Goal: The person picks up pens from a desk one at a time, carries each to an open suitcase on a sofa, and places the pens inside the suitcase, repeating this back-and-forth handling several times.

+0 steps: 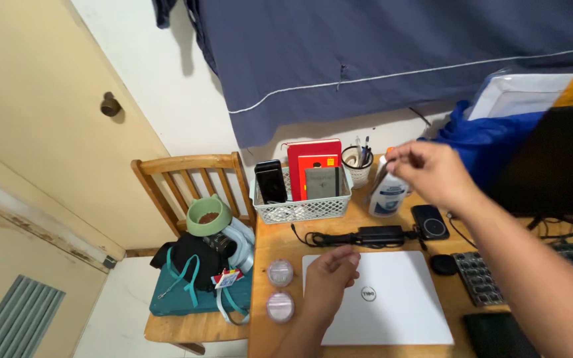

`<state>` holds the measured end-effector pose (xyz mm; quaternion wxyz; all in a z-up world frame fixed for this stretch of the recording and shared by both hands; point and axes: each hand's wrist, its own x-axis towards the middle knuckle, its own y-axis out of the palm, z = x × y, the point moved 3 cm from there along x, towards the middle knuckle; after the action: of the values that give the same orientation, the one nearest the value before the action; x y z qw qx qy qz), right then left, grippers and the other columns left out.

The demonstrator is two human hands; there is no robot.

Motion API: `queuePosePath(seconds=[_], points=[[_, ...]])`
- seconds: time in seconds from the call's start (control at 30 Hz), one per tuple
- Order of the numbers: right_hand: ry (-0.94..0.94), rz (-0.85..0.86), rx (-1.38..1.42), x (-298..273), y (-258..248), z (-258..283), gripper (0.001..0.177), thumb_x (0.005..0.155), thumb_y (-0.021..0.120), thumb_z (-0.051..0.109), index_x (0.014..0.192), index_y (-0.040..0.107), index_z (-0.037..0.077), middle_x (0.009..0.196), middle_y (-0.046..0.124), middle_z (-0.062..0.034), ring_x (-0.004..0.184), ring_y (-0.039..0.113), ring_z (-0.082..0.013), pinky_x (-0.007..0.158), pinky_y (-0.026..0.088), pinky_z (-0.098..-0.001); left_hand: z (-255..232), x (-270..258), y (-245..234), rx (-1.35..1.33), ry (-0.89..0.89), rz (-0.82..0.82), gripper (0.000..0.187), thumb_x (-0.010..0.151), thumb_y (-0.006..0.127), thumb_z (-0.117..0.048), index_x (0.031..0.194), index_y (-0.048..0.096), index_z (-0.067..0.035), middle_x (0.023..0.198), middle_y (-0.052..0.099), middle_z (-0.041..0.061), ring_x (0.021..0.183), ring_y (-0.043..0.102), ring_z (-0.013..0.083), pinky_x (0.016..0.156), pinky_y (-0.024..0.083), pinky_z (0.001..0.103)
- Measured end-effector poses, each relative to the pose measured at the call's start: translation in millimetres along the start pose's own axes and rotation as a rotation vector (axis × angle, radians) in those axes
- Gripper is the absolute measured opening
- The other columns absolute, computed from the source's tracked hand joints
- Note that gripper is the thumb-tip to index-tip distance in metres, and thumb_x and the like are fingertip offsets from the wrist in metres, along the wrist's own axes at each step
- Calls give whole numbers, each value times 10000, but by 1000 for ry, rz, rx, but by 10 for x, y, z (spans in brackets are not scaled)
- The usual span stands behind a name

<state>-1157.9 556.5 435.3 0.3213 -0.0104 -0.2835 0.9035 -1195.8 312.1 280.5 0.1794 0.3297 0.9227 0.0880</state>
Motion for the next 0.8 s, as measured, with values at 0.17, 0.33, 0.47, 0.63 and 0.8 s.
queuePosePath(seconds=[0.17,0.33,0.47,0.63,0.8], points=[[-35,-3,-169,779,99,-301,195,879,735,87,1067,763,42,909,803,-78,788,743,-116,718,586,-283,125,220,-95,-35,-17,5,330,892,729,-156,1173,713,16,910,735,24,738,636,97,675,508,243],[-68,25,-353,1418,316,-739,217,857,774,127,1057,767,42,932,788,-112,822,762,-198,771,588,-342,289,311,-271,-61,-82,-73,323,909,737,-157,1177,711,21,897,720,40,749,648,109,685,518,246],[-35,35,-466,1780,494,-1057,221,841,797,171,1035,773,70,946,791,-105,888,759,-244,846,579,-376,425,356,-396,-89,-119,-153,343,900,730,-154,1197,692,13,976,770,58,740,652,116,683,522,251],[-38,25,-579,2043,626,-1375,230,835,810,200,1044,785,107,967,785,-95,926,746,-277,892,569,-396,565,419,-507,-115,-146,-216,347,889,718,-140,1202,694,9,1033,795,79,734,661,121,681,534,258],[61,23,-508,2165,641,-1510,208,851,803,195,1026,785,82,980,786,-103,935,748,-266,933,556,-390,579,420,-562,-83,-168,-247,333,889,718,-141,1193,708,-5,1036,798,66,745,677,110,691,549,251]])
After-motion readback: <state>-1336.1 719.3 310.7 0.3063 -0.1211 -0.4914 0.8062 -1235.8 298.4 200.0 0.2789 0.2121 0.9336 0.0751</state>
